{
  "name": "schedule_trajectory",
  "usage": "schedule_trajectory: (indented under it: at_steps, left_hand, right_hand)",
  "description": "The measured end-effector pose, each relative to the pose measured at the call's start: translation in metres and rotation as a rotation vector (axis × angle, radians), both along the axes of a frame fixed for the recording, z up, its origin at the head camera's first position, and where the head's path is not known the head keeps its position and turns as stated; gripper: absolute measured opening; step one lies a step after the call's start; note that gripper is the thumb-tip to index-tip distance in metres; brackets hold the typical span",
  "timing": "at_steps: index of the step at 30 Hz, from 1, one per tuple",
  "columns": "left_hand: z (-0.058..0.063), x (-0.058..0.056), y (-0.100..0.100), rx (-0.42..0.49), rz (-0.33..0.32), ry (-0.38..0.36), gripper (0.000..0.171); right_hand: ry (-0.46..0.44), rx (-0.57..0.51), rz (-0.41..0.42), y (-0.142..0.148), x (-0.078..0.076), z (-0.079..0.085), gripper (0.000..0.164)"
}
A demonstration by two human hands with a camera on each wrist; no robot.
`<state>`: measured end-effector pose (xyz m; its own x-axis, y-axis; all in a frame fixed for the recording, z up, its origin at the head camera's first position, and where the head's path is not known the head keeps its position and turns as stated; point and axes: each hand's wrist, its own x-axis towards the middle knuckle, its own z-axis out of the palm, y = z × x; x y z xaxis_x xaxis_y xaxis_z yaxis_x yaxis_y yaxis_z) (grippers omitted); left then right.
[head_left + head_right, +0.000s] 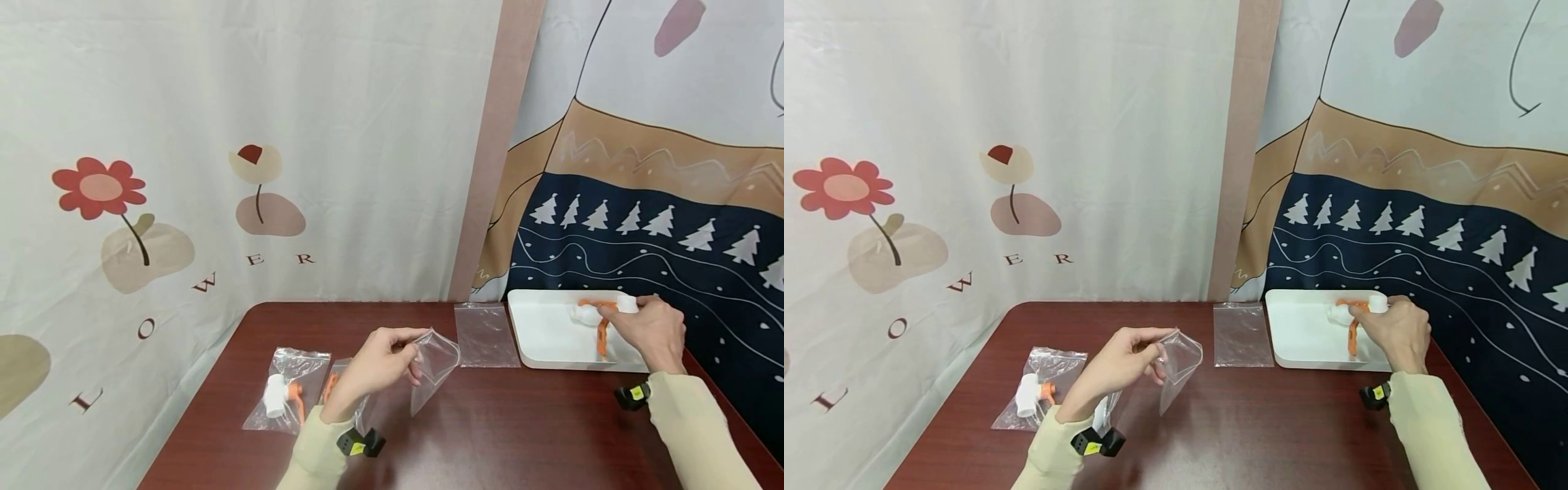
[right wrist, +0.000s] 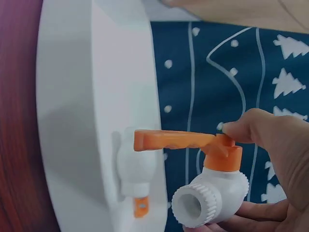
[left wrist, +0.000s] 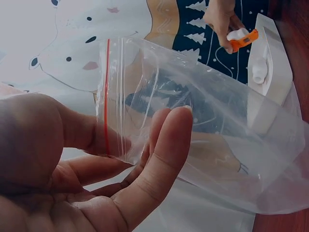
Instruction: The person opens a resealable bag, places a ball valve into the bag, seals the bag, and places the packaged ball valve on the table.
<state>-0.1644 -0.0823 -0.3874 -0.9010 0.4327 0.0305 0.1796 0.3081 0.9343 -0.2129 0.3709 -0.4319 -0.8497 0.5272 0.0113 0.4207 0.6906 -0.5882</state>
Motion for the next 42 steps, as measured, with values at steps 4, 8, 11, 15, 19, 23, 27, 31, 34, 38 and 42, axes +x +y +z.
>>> schedule_trajectory:
  at_steps: [4,8,11,15,19,23,27,31,34,38,42]
  left_hand:
    - [0.001,0.000,0.000,-0.003,0.001,-0.012,0.040]
    - [0.001,0.001,0.001,-0.011,0.001,-0.014,0.040]
    - [0.000,0.000,0.001,-0.009,0.001,-0.013,0.040]
    - [0.000,0.000,0.001,0.001,0.002,-0.019,0.040]
    - [-0.001,-0.001,0.001,0.011,0.000,-0.028,0.040]
    - [0.000,-0.001,0.001,0.010,-0.003,-0.030,0.040]
    - [0.000,-0.001,0.000,0.003,-0.005,-0.037,0.041]
    - [-0.001,-0.002,0.000,0.009,-0.011,-0.045,0.041]
    - [-0.001,-0.002,0.000,0.021,-0.015,-0.046,0.041]
    - [-0.001,-0.002,0.000,0.024,-0.014,-0.046,0.041]
    - [-0.001,-0.002,0.001,0.021,-0.011,-0.051,0.042]
  right_hand:
    - [0.066,-0.032,0.016,-0.011,0.006,0.005,0.094]
    - [0.138,-0.030,0.045,-0.023,0.011,0.010,0.096]
    - [0.174,-0.037,0.058,-0.031,0.014,0.014,0.099]
    - [0.197,-0.083,0.073,-0.041,0.019,0.018,0.096]
    - [0.233,-0.123,0.110,-0.053,0.024,0.023,0.090]
    - [0.270,-0.157,0.155,-0.066,0.028,0.028,0.087]
    - [0.309,-0.186,0.204,-0.080,0.034,0.032,0.081]
    - [0.344,-0.235,0.246,-0.093,0.039,0.037,0.078]
    - [0.370,-0.263,0.273,-0.102,0.042,0.041,0.078]
    - [0.420,-0.296,0.321,-0.112,0.044,0.046,0.076]
    - [0.465,-0.347,0.369,-0.121,0.046,0.049,0.072]
